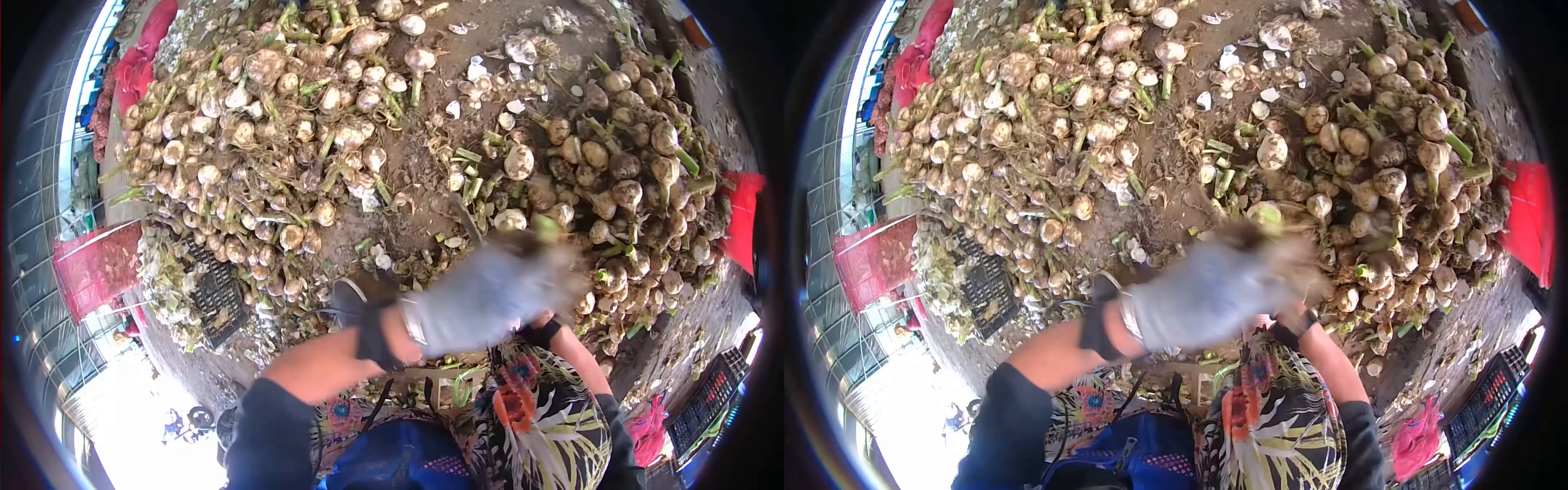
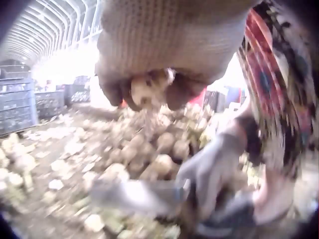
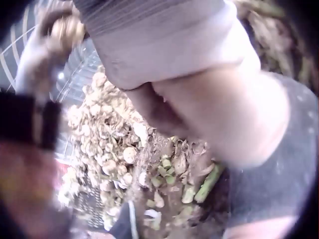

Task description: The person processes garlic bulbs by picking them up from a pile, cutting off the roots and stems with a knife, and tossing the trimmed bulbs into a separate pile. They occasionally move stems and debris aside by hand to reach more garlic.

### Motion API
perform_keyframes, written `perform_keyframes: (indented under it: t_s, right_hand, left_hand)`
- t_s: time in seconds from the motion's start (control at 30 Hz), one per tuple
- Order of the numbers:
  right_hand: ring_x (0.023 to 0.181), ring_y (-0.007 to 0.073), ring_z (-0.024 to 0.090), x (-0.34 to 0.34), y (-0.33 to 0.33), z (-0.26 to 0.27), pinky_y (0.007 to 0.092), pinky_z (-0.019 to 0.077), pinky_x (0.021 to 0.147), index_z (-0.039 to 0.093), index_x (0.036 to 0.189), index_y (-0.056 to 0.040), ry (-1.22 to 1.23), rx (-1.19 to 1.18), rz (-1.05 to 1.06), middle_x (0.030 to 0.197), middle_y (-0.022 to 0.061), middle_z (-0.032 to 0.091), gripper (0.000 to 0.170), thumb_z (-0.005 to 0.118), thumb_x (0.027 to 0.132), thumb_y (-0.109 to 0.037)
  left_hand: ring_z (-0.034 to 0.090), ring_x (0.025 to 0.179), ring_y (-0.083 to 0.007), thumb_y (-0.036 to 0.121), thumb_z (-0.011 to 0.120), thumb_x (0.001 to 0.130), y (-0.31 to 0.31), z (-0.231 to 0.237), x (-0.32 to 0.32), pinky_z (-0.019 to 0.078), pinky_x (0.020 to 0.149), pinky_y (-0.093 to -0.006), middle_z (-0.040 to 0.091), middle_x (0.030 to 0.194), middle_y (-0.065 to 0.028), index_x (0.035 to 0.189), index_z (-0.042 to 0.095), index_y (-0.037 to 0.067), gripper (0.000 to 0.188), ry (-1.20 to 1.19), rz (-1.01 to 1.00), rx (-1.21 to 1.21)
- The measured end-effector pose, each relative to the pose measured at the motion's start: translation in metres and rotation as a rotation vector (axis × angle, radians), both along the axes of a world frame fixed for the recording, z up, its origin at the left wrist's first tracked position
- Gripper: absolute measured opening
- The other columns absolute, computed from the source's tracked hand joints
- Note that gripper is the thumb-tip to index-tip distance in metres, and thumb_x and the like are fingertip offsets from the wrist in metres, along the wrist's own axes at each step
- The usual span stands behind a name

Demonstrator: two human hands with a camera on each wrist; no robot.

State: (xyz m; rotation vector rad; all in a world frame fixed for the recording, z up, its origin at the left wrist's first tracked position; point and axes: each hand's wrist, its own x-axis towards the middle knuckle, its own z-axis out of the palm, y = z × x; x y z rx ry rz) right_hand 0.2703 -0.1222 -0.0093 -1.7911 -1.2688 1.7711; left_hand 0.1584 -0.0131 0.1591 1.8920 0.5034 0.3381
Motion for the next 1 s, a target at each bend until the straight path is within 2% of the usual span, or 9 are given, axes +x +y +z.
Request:
perform_keyframes:
  t_s: [0.03,0.13,0.3,0.37,0.47,0.73,0.8,0.9,1.0]
  right_hand:
    - [0.075,0.025,0.066,-0.003,0.0,0.002,0.0342,0.0531,0.07,0.07,0.096,-0.004,0.093,0.023,-0.109,0.077,0.01,0.069,0.017,0.07,0.083,-0.015]
    - [0.069,0.0159,0.062,0.004,0.02,0.022,0.0305,0.0505,0.066,0.07,0.093,-0.0016,0.131,-0.061,-0.245,0.072,0.004,0.065,0.015,0.072,0.082,-0.012]
    - [0.065,0.0059,0.054,0.008,0.031,0.013,0.0248,0.0455,0.061,0.07,0.092,0.0019,0.173,-0.134,-0.382,0.072,-0.0018,0.063,0.016,0.074,0.082,-0.01]
    - [0.059,0.0064,0.051,0.004,0.035,0.01,0.026,0.044,0.055,0.069,0.091,0.0012,0.208,-0.131,-0.424,0.066,-0.0005,0.06,0.018,0.075,0.081,-0.012]
    - [0.058,0.0063,0.05,0.006,0.043,0.011,0.0266,0.0435,0.054,0.069,0.093,0.0019,0.168,-0.069,-0.375,0.065,-0.0009,0.059,0.019,0.075,0.082,-0.012]
    - [0.071,0.0086,0.06,-0.027,0.077,0.043,0.0261,0.0512,0.067,0.068,0.108,0.0009,0.555,-0.05,-0.539,0.089,-0.0007,0.071,0.021,0.074,0.088,-0.005]
    - [0.071,0.0169,0.066,-0.027,0.076,0.05,0.0301,0.0533,0.066,0.069,0.11,-0.0037,0.544,0.041,-0.415,0.096,0.0066,0.075,0.025,0.076,0.088,-0.013]
    - [0.077,0.0346,0.069,-0.021,0.076,0.071,0.0408,0.0549,0.067,0.065,0.102,-0.0105,-0.236,0.516,0.019,0.09,0.0148,0.069,0.026,0.074,0.081,-0.023]
    - [0.072,0.0336,0.068,-0.022,0.069,0.084,0.0446,0.0535,0.064,0.061,0.097,-0.0097,-0.359,0.555,0.265,0.084,0.0117,0.065,0.021,0.07,0.079,-0.017]
  left_hand:
    - [0.068,0.087,-0.0206,0.032,0.063,0.096,-0.006,0.011,0.022,0.0569,0.072,-0.0292,0.065,0.113,-0.0043,0.111,0.061,0.01,0.026,-0.09,0.007,0.525]
    - [0.069,0.092,-0.0251,0.007,0.073,0.074,0.003,0.002,0.012,0.0566,0.079,-0.041,0.061,0.129,-0.0121,0.114,0.062,0.011,0.042,-0.089,0.135,0.198]
    - [0.067,0.073,-0.0243,0.005,0.063,0.077,0.073,-0.101,-0.127,0.0551,0.062,-0.0368,0.05,0.136,-0.0166,0.126,0.051,0.007,0.051,1.295,0.342,0.411]
    - [0.07,0.082,-0.0331,0.006,0.062,0.08,0.078,-0.149,-0.191,0.0559,0.069,-0.044,0.049,0.136,-0.0185,0.133,0.046,0.009,0.056,1.268,0.263,0.727]
    - [0.069,0.086,-0.0378,0.008,0.064,0.081,0.077,-0.152,-0.192,0.0556,0.074,-0.0473,0.053,0.132,-0.0206,0.133,0.046,0.008,0.055,1.399,0.367,0.413]
    - [0.066,0.088,-0.015,0.004,0.074,0.085,0.012,-0.092,-0.122,0.0588,0.077,-0.0303,0.066,0.11,-0.0062,0.129,0.054,0.004,0.048,0.087,0.748,-0.983]
    - [0.063,0.089,-0.0131,0.005,0.071,0.086,-0.004,-0.094,-0.108,0.056,0.066,-0.0247,0.063,0.11,-0.0044,0.138,0.047,0.003,0.057,0.065,0.806,-0.856]
    - [0.063,0.089,-0.012,0.007,0.073,0.087,-0.011,-0.093,-0.115,0.0553,0.067,-0.025,0.064,0.11,-0.0047,0.133,0.052,0.003,0.051,0.029,0.854,-0.907]
    - [0.06,0.098,-0.0086,0.018,0.075,0.09,-0.023,-0.095,-0.126,0.053,0.082,-0.0264,0.063,0.109,-0.0008,0.122,0.06,0.004,0.038,0.065,0.852,-0.95]
